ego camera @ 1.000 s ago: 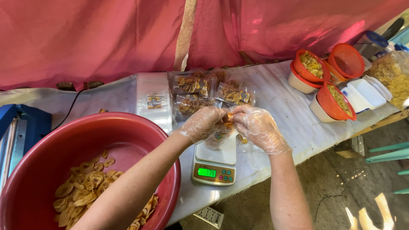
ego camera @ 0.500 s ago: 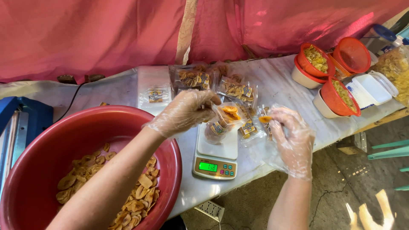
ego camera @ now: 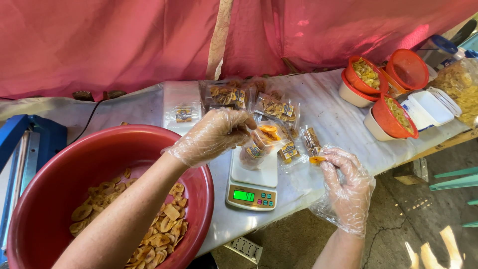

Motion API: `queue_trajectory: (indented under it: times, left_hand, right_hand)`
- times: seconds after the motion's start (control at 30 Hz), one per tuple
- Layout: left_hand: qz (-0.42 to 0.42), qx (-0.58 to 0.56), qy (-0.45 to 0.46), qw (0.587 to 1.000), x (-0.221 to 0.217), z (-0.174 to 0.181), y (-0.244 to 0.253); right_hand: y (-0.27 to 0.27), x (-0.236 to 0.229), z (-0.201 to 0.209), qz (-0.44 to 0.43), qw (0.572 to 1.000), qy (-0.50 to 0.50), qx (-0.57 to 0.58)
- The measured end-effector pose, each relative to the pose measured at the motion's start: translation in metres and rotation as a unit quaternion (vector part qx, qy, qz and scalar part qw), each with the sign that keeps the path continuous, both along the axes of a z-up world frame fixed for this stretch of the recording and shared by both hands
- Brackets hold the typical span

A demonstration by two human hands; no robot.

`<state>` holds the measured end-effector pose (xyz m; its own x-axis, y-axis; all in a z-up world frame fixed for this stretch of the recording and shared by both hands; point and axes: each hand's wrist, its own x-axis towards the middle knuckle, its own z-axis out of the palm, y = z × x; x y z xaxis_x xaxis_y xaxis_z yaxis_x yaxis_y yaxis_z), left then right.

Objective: The person fills a plastic bag with banana chips from a bowl, weighs it on a scale, and adds more chips to reach the desired weight.

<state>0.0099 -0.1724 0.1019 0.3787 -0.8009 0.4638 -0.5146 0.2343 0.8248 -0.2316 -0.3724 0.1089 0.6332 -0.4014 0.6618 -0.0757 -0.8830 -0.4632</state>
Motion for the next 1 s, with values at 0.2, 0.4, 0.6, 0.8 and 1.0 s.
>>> queue_trajectory:
  times: [0.2,0.4,0.6,0.8,1.0]
  left_hand:
    - [-0.001,0.018,-0.011,1.000,-0.004,0.000,-0.002]
    - [0.016,0.010,-0.065,0.998,-0.006,-0.002,0.009]
    - [0.051,0.059,-0.011,0.997,-0.002,-0.001,0.047]
    - [0.086,0.076,-0.034,0.993,0.007,-0.012,0.083]
    - [0.102,0.085,-0.016,0.991,0.007,-0.016,0.097]
  right_hand:
    - [0.002,0.000,-0.009,-0.010,1.000,-0.010,0.010]
    - [0.024,0.023,-0.030,0.050,0.997,0.008,0.053]
    - [0.088,0.060,-0.069,0.137,0.971,0.077,0.178]
    - [0.154,0.088,-0.091,0.266,0.922,0.172,0.221]
    - [0.181,0.095,-0.114,0.351,0.905,0.167,0.173]
